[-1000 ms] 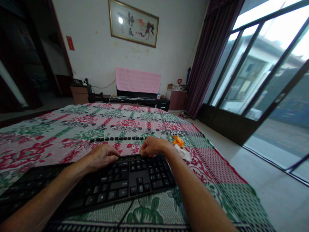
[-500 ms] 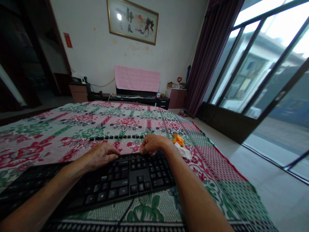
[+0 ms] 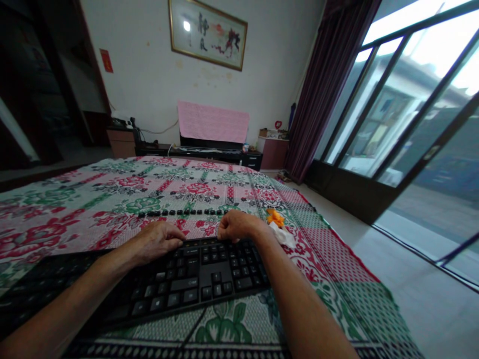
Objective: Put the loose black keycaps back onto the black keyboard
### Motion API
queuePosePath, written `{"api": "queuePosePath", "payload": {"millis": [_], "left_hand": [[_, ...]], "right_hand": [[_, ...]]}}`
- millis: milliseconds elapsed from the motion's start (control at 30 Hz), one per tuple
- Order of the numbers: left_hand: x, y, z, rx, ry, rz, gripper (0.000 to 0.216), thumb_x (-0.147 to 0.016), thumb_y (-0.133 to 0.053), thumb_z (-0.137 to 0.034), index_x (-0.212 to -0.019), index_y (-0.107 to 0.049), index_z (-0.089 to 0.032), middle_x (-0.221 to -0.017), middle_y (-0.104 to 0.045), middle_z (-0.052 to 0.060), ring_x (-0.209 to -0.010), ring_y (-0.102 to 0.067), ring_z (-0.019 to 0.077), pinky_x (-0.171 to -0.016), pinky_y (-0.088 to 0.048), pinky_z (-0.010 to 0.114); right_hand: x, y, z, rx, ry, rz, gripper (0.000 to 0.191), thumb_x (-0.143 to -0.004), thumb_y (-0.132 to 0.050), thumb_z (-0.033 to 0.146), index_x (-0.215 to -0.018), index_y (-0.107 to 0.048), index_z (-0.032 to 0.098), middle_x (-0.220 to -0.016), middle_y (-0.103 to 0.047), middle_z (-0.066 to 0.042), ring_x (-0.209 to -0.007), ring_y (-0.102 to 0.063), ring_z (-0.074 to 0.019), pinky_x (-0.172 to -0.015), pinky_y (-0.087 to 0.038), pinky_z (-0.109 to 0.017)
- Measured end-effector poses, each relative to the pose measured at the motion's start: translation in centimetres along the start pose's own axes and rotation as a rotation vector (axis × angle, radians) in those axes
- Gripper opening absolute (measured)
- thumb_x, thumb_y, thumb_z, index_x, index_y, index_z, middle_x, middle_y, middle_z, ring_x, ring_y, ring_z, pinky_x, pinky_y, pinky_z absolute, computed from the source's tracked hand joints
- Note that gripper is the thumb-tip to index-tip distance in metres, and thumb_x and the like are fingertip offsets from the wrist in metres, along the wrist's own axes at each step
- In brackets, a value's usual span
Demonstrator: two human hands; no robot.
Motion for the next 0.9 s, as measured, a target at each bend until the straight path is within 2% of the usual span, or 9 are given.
{"api": "queuePosePath", "payload": {"millis": [100,233,367,500,733,900], "left_hand": [[0.0,0.1,-0.2,0.001,-0.017,-0.013,0.024,-0.067,-0.042,-0.026,-0.077,-0.064,-0.027,-0.071,-0.063,-0.003,-0.069,-0.054,0.0121,-0.058,-0.033,0.02],[-0.1,-0.3,-0.1,0.016,-0.041,0.0,0.025,-0.068,-0.041,-0.027,-0.076,-0.064,-0.026,-0.068,-0.062,-0.003,-0.063,-0.053,0.0107,-0.056,-0.033,0.019],[-0.1,-0.3,0.1,0.024,-0.04,-0.004,0.024,-0.067,-0.042,-0.027,-0.077,-0.064,-0.025,-0.069,-0.062,-0.003,-0.065,-0.053,0.0109,-0.057,-0.034,0.019],[-0.1,-0.3,0.0,0.035,-0.028,0.015,0.024,-0.067,-0.042,-0.027,-0.077,-0.064,-0.025,-0.069,-0.062,-0.003,-0.065,-0.053,0.011,-0.057,-0.034,0.019],[-0.1,-0.5,0.1,0.037,-0.003,0.037,0.025,-0.068,-0.041,-0.029,-0.077,-0.064,-0.025,-0.07,-0.063,-0.002,-0.066,-0.054,0.0119,-0.058,-0.035,0.019],[-0.2,-0.6,0.2,0.011,-0.014,0.03,0.025,-0.068,-0.042,-0.029,-0.078,-0.064,-0.026,-0.071,-0.063,-0.003,-0.067,-0.054,0.0124,-0.059,-0.035,0.02]], "right_hand": [[0.1,0.1,0.4,0.002,0.037,-0.024,0.016,-0.065,-0.048,0.028,-0.065,-0.055,0.013,-0.055,-0.049,0.002,-0.048,-0.042,-0.0058,-0.045,-0.034,-0.017],[0.3,-0.6,0.8,-0.142,0.13,0.074,0.015,-0.065,-0.049,0.026,-0.069,-0.055,0.013,-0.058,-0.047,0.003,-0.05,-0.041,-0.0053,-0.048,-0.036,-0.016],[0.3,-0.7,0.2,-0.187,0.116,0.116,0.016,-0.064,-0.051,0.026,-0.072,-0.055,0.013,-0.059,-0.048,0.003,-0.051,-0.041,-0.0053,-0.049,-0.036,-0.017],[0.2,-0.8,0.4,-0.113,0.113,0.116,0.014,-0.064,-0.05,0.024,-0.072,-0.055,0.013,-0.058,-0.048,0.004,-0.05,-0.041,-0.0052,-0.049,-0.034,-0.017],[0.3,0.0,1.2,0.155,0.137,-0.017,0.015,-0.066,-0.046,0.023,-0.072,-0.058,0.015,-0.06,-0.051,0.003,-0.052,-0.041,-0.006,-0.048,-0.03,-0.017],[0.3,0.0,1.1,0.197,0.128,-0.048,0.017,-0.067,-0.045,0.024,-0.073,-0.058,0.015,-0.062,-0.053,0.002,-0.054,-0.043,-0.0067,-0.049,-0.03,-0.017]]}}
Point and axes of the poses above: each hand's wrist, its own x-axis away from the middle knuckle, its own y-axis out of the back of the hand, z = x × y, the point moved 10 cm from there along -x, towards the middle knuckle
